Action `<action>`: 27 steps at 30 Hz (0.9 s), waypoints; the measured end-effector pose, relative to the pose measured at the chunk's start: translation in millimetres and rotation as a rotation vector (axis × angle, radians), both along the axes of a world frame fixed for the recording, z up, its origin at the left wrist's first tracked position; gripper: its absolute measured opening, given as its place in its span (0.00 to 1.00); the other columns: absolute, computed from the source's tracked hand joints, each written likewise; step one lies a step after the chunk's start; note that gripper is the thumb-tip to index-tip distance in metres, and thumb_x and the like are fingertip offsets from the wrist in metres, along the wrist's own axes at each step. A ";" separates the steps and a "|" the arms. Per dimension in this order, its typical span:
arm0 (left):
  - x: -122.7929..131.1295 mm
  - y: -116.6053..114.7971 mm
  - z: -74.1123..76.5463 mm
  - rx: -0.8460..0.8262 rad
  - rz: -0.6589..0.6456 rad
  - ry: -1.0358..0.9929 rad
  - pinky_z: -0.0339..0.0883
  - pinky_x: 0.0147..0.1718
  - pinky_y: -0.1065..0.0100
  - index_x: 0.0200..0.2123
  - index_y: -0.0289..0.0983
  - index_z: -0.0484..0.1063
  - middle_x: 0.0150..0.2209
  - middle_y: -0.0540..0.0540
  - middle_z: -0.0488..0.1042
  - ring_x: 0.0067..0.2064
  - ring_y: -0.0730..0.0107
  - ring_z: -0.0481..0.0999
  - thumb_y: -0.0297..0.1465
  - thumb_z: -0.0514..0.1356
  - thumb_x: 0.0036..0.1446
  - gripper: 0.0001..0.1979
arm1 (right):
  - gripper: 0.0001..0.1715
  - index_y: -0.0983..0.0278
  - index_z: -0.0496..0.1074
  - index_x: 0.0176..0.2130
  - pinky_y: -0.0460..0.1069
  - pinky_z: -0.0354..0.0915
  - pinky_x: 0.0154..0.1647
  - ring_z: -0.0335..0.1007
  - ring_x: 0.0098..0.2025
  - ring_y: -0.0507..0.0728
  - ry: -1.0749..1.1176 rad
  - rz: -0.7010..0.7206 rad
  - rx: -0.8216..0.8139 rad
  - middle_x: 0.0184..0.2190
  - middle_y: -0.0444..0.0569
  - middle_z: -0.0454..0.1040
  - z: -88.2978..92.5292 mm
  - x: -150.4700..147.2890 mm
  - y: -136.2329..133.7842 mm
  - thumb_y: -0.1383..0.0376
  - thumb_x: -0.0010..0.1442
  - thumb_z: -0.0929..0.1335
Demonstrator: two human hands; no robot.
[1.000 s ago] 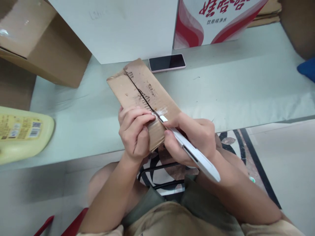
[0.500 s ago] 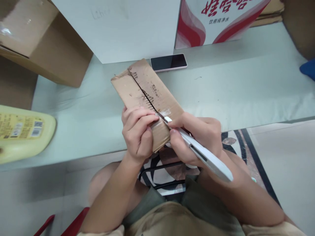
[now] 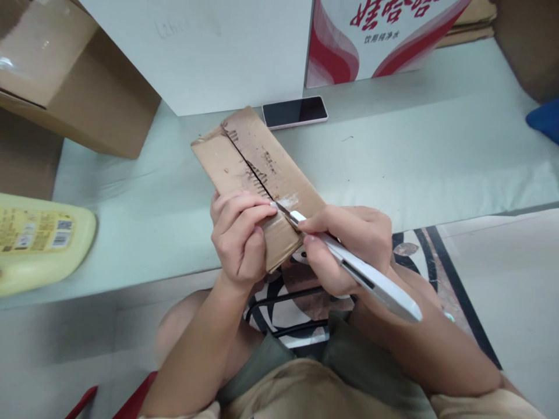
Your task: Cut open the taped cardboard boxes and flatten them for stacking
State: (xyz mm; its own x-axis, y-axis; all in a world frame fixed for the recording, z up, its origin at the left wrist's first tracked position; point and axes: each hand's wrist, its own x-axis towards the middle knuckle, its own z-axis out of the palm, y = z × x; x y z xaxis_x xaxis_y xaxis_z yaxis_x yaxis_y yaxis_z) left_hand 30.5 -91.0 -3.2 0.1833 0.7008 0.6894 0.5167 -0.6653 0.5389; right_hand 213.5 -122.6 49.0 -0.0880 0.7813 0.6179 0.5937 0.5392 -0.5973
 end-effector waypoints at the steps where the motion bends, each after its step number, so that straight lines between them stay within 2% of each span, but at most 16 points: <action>1: -0.3 -0.3 0.2 0.001 0.003 0.003 0.64 0.62 0.44 0.43 0.45 0.80 0.44 0.44 0.83 0.50 0.53 0.78 0.34 0.51 0.70 0.16 | 0.08 0.60 0.66 0.26 0.43 0.56 0.20 0.54 0.17 0.46 0.004 0.004 0.000 0.16 0.37 0.63 -0.1 0.4 -0.1 0.72 0.54 0.64; 7: -1.0 0.2 -1.0 0.005 -0.017 -0.017 0.65 0.60 0.45 0.43 0.45 0.80 0.44 0.45 0.83 0.50 0.54 0.78 0.32 0.52 0.69 0.14 | 0.08 0.61 0.65 0.26 0.42 0.55 0.20 0.53 0.17 0.45 0.003 0.019 -0.067 0.16 0.37 0.62 4.9 -0.5 -0.7 0.72 0.54 0.64; 12: 0.6 0.5 -0.9 0.019 0.003 -0.016 0.66 0.60 0.46 0.42 0.44 0.79 0.42 0.45 0.83 0.49 0.55 0.78 0.32 0.51 0.69 0.15 | 0.11 0.61 0.60 0.24 0.45 0.48 0.20 0.47 0.19 0.47 -0.025 0.024 -0.215 0.17 0.37 0.57 7.1 -2.4 -2.6 0.70 0.57 0.64; 17: 2.0 0.9 -0.6 0.008 0.041 0.005 0.66 0.60 0.45 0.40 0.44 0.79 0.41 0.44 0.83 0.48 0.54 0.78 0.35 0.50 0.69 0.16 | 0.08 0.61 0.65 0.27 0.44 0.54 0.22 0.54 0.19 0.46 -0.051 0.071 -0.238 0.18 0.37 0.61 7.3 1.3 -2.7 0.70 0.58 0.65; 23: 2.0 1.2 -1.3 0.035 0.018 -0.025 0.66 0.60 0.46 0.41 0.45 0.79 0.42 0.45 0.83 0.48 0.55 0.78 0.34 0.51 0.69 0.15 | 0.08 0.60 0.65 0.26 0.43 0.54 0.19 0.53 0.17 0.46 0.002 0.042 -0.061 0.16 0.37 0.60 4.5 2.8 -1.5 0.71 0.55 0.64; 27: 1.0 0.6 -1.7 0.028 0.017 -0.017 0.66 0.60 0.46 0.42 0.44 0.80 0.43 0.44 0.82 0.50 0.55 0.78 0.34 0.51 0.69 0.15 | 0.08 0.58 0.64 0.27 0.46 0.58 0.20 0.56 0.17 0.49 -0.005 0.014 0.030 0.15 0.38 0.62 4.4 2.1 -4.4 0.72 0.54 0.65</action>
State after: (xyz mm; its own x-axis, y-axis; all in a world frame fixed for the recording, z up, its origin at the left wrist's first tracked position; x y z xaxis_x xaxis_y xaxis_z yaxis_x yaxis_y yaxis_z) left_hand 31.5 -90.4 -4.9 0.1593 0.6839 0.7119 0.5190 -0.6715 0.5289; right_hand 215.6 -127.0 53.4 -0.1017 0.7614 0.6403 0.5893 0.5647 -0.5778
